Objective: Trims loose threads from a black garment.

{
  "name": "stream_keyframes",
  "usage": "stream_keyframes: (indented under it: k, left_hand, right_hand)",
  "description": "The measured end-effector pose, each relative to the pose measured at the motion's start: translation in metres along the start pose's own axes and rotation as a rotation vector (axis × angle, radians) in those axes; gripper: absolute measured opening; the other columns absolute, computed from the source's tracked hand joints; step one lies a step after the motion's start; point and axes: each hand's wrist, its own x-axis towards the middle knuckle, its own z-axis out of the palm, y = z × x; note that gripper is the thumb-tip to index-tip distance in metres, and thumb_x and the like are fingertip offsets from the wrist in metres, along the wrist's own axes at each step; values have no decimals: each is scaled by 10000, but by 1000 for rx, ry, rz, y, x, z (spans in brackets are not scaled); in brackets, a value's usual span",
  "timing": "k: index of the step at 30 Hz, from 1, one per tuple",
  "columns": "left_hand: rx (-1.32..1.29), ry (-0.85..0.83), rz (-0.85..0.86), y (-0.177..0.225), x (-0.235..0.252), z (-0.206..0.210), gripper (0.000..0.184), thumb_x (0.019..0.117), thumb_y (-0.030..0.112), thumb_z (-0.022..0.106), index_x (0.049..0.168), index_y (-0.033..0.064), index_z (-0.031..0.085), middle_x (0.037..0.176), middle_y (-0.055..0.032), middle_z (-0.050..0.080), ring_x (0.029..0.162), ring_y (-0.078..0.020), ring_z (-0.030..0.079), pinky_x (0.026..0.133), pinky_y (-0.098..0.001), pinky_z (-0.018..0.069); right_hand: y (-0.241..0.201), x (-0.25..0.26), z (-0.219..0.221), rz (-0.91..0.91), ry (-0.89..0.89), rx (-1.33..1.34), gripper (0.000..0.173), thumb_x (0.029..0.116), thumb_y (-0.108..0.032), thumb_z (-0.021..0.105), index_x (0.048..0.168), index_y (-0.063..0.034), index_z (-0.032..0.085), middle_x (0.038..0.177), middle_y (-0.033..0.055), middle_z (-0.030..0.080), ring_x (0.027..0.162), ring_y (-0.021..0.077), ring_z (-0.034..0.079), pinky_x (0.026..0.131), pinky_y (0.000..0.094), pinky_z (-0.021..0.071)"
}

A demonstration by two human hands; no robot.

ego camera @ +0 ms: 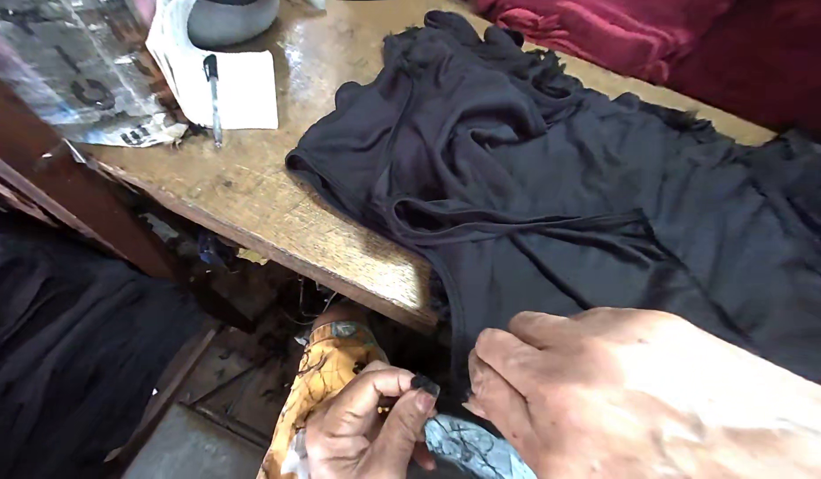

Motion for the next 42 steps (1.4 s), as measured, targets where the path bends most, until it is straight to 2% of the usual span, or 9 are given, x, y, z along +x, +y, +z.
stream_keyframes:
  k: [5,11,14,21,26,30,35,39,42]
  left_hand:
    - [-36,-14,-27,-1,1,-1,62,956,-31,661,986,-51,711,889,-91,701,664,-107,669,558,-258,597]
    - [21,38,-143,0,2,-14,54,951,-14,664,955,-22,716,816,-81,713,595,-101,638,544,-252,567]
    - [-1,41,-196,-5,-2,-21,45,949,5,680,947,1,725,795,-70,712,594,-95,638,549,-256,567]
    - [74,-68,-231,-7,-7,-21,25,910,4,727,915,26,736,777,-54,713,599,-90,639,559,-253,560]
    - [346,-130,-60,-6,-6,-13,222,849,-90,738,1055,-19,695,957,-60,720,738,-113,692,633,-271,613]
    - [652,-206,218,1,4,-8,108,944,36,694,1031,-24,714,986,-90,678,804,-91,667,685,-224,600]
    - [860,-221,412,21,24,7,149,975,205,712,997,62,749,961,-64,679,896,-95,649,771,-233,558]
    - [1007,-98,493,17,46,26,294,944,379,739,1076,117,764,1061,-27,661,970,-71,594,810,-224,493]
    - [1001,-132,458,9,60,37,241,922,373,754,1048,168,771,1101,26,579,986,-55,550,821,-228,480]
  right_hand:
    - [5,2,5,-98,-2,-21,330,1014,-80,420,726,-76,580,626,59,501,504,228,508,394,340,308]
    - [13,-37,18,229,293,147,521,996,-591,564,1035,-79,648,775,96,618,633,243,596,492,387,426]
    - [-20,-41,64,353,478,150,371,943,-410,707,1066,-70,619,826,130,643,670,266,625,512,363,481]
    - [-17,-20,98,430,691,177,138,970,-161,547,950,-96,667,740,29,626,606,145,585,461,285,417]
    - [57,-55,43,539,762,876,27,945,-174,700,971,-167,705,861,-91,672,711,6,621,614,178,547]
    - [139,-89,38,971,965,475,109,952,-254,680,1019,-177,641,822,-99,572,643,-22,513,568,185,435]
    - [50,-91,47,751,670,533,289,918,-379,725,1115,-180,652,797,-83,588,614,-9,525,527,181,467]
    - [6,-86,88,680,513,510,310,992,-338,657,1058,-37,693,843,153,709,726,279,684,616,476,536]
    - [11,-92,113,732,668,696,192,976,-303,656,952,-127,729,799,-26,692,706,37,634,619,237,534]
